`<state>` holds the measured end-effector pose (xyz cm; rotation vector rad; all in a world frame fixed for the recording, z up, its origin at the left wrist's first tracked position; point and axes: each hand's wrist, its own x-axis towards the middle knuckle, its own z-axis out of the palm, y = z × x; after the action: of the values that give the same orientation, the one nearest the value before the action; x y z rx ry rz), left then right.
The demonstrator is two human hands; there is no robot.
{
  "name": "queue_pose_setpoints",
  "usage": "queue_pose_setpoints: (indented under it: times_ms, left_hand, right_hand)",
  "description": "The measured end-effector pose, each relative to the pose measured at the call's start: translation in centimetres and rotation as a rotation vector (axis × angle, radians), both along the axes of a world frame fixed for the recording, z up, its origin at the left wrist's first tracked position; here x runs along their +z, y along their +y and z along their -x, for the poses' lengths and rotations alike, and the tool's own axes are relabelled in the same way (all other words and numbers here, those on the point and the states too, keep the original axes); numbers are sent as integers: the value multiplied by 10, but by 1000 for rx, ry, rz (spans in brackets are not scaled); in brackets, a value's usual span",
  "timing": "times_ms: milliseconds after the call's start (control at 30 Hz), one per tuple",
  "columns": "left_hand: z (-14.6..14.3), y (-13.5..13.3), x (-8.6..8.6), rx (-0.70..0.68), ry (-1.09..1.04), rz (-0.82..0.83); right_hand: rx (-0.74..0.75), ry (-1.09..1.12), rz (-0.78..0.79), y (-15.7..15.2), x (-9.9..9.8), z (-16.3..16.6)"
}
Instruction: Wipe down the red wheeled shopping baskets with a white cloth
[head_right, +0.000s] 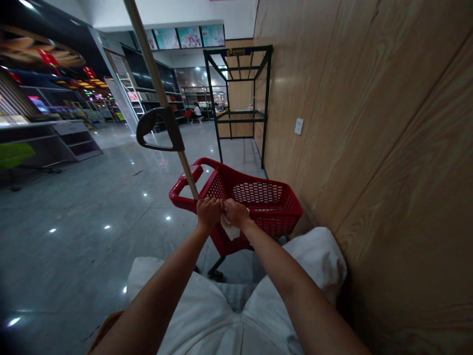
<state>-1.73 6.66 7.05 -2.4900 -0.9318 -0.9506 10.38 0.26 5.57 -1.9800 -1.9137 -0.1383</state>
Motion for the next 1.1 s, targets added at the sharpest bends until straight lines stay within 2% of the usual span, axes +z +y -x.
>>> queue_pose_setpoints:
  times_ms: [100, 233, 333, 433, 533, 667, 767, 833, 933, 1100]
  left_hand:
    - [13, 9, 2, -5, 44, -13]
    - [31, 23, 1, 21, 8, 19]
    - [40, 30, 0, 51, 8, -5]
    - [44, 33, 0, 87, -1, -32]
    - [43, 31, 2, 113, -39, -7]
    - [39, 26, 4, 117, -72, 69]
    - [41, 24, 5, 91, -45, 51]
    - [44, 24, 5, 67, -13, 26]
    - [49, 26, 4, 56, 9, 5]
    - [49, 25, 1, 42, -46, 43]
  right_hand:
    - [-8, -69, 76, -10, -4, -9]
    - [-91, -146, 145, -44, -22, -52]
    - [-150, -176, 142, -66, -35, -84]
    - [-225, -172, 108, -75, -40, -99]
    - [-194, -122, 80, -59, -35, -82]
    - [35, -55, 32, -10, -14, -18]
    - [74, -25, 30, 20, 2, 23]
    - [98, -34, 47, 25, 5, 30]
    - [86, -70, 100, 11, -1, 5]
    - [-87, -39, 214, -36, -19, -69]
